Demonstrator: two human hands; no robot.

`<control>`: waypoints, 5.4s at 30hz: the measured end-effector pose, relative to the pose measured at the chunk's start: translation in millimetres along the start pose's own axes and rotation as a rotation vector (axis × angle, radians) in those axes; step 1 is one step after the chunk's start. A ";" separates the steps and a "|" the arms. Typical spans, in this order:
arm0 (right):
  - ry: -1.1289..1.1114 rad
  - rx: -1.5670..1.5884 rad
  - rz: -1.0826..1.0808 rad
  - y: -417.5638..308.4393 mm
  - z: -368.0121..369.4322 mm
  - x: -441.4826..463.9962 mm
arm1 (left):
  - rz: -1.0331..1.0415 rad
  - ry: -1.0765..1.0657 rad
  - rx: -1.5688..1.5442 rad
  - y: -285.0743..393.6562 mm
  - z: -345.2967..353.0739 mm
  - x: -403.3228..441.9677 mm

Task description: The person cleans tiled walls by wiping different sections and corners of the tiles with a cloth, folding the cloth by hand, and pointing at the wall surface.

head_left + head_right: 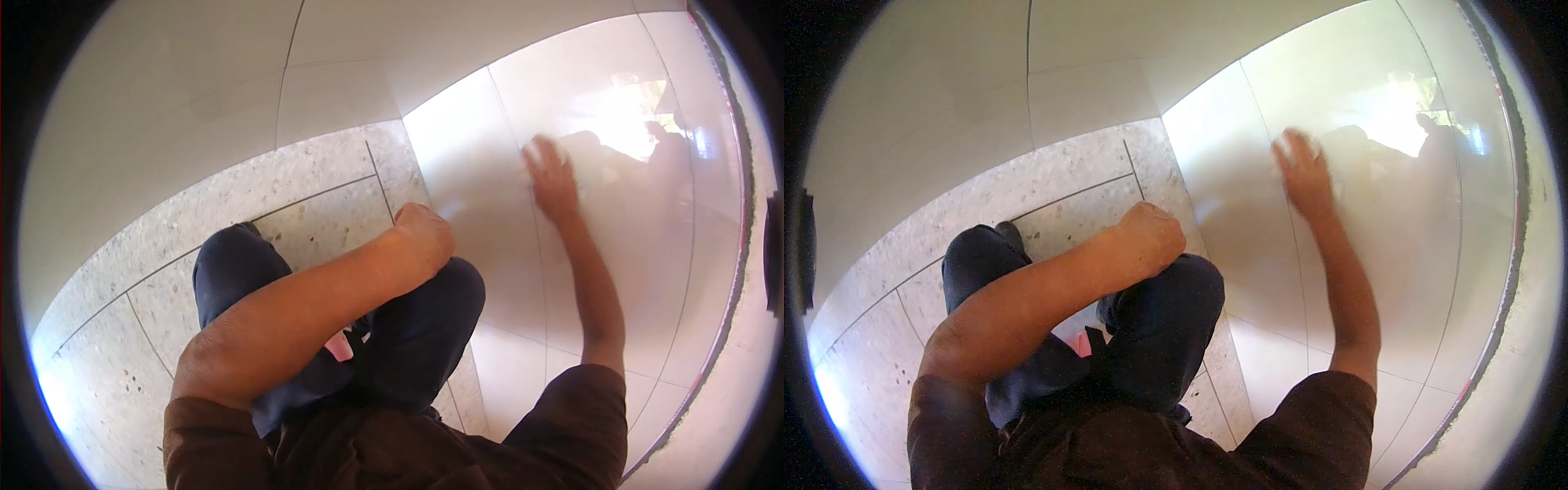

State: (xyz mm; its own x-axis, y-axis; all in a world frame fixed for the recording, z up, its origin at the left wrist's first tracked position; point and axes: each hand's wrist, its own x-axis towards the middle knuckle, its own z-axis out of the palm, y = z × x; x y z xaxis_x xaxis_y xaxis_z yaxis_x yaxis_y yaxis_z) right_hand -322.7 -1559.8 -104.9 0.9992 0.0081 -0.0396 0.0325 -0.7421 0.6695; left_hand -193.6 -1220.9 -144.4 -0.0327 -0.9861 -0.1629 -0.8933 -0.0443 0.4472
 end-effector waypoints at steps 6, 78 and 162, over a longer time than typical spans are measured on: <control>0.442 -0.080 0.391 87.2 -70.2 116.5 | -0.044 -0.116 0.012 5.7 10.8 -4.4; 0.437 -0.385 0.597 131.2 -226.3 -282.7 | -0.112 -0.039 0.070 -26.3 -24.3 -41.4; -0.871 0.321 1.016 -155.1 91.5 -331.8 | 0.117 -0.073 0.083 -4.0 16.6 -30.6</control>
State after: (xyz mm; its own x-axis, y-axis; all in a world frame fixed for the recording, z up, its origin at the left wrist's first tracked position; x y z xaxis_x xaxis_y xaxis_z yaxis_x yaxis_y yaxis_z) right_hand -661.5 -1508.7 -263.5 0.2391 -0.9564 -0.1680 -0.8224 -0.2914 0.4887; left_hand -196.5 -1187.8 -155.8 -0.1685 -0.9694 -0.1785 -0.9153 0.0867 0.3932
